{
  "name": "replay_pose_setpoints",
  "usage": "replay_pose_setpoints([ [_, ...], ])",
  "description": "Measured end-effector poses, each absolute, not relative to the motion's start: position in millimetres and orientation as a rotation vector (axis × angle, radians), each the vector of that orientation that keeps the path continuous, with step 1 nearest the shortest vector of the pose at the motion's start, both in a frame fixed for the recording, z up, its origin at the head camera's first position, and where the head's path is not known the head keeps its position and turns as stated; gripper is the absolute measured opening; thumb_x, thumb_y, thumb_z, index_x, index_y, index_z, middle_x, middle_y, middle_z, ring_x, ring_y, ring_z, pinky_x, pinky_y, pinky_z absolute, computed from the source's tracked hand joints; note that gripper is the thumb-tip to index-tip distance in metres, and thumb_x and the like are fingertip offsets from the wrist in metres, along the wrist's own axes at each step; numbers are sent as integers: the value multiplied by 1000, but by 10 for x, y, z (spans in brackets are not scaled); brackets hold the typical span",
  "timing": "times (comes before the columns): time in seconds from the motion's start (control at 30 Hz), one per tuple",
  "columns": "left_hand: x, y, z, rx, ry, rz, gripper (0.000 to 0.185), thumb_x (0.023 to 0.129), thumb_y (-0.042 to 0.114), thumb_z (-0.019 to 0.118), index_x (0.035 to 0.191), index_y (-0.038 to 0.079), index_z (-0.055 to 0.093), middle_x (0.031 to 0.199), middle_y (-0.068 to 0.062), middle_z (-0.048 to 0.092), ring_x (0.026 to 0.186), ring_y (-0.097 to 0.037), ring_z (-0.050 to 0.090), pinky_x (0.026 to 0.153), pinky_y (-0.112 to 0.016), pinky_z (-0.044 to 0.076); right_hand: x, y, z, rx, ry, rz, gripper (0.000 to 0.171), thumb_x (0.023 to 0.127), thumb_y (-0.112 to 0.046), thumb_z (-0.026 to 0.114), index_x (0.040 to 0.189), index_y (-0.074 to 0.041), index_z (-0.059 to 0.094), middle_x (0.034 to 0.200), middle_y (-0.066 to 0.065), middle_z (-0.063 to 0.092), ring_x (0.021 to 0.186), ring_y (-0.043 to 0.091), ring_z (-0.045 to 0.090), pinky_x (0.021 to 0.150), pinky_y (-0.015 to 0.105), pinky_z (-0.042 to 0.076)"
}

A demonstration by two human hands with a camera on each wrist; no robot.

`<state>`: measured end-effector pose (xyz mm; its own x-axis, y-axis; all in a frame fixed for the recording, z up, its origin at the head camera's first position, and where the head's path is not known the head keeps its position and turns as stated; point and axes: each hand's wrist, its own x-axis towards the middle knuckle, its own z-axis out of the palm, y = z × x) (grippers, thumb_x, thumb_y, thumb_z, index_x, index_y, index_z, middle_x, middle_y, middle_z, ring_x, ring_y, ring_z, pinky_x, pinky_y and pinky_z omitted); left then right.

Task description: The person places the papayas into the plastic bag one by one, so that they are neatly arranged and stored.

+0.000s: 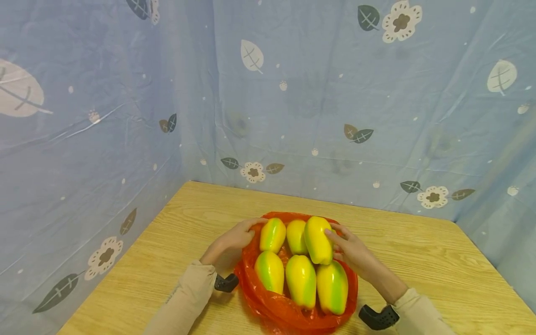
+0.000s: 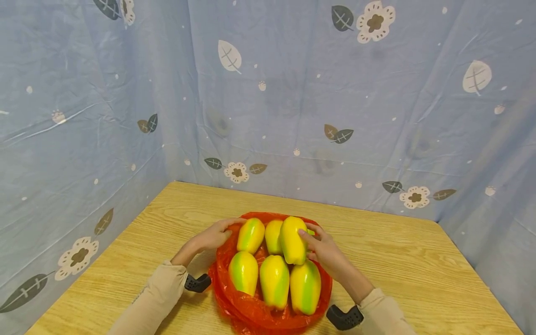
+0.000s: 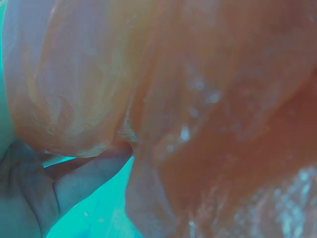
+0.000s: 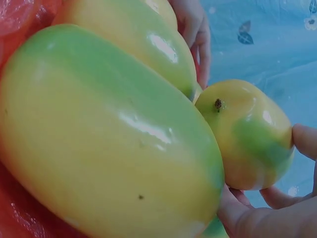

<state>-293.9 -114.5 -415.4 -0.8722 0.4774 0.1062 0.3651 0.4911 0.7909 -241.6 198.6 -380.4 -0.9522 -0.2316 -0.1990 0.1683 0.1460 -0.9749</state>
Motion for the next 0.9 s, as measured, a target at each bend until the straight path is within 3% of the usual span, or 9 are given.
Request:
replay_pose_setpoints([
  [0.17,-2943,-1140,-4156,749,2621,1312,50,90,-6,38,137,6,50,141,-19,44,132,-36,37,108,-51,28,-2408,1970,-3813,-57,2121,-1875,75,96,-41,53,150,-5,16,135,23,37,98,20,53,82,30,49],
  [0.37,-2935,-1136,-4156,743,2611,1318,50,90,-6,37,137,6,49,142,-19,43,132,-36,35,109,-51,27,-2404,1960,-3828,-54,2134,-1875,70,97,-40,52,149,-5,19,144,24,28,116,29,47,89,33,48],
  [0.57,-2924,-1133,-4146,722,2596,1335,50,90,-7,37,137,5,49,142,-19,43,132,-37,36,108,-52,27,-2389,1972,-3852,-118,2158,-1890,65,100,-32,49,147,2,20,147,26,22,128,44,36,101,46,40],
  [0.9,-2914,-1132,-4131,723,2590,1337,50,90,-7,37,137,5,49,142,-19,43,132,-37,36,108,-52,28,-2410,1989,-3867,-81,2164,-1917,63,99,-33,51,146,-1,24,143,24,27,124,41,41,100,43,42],
])
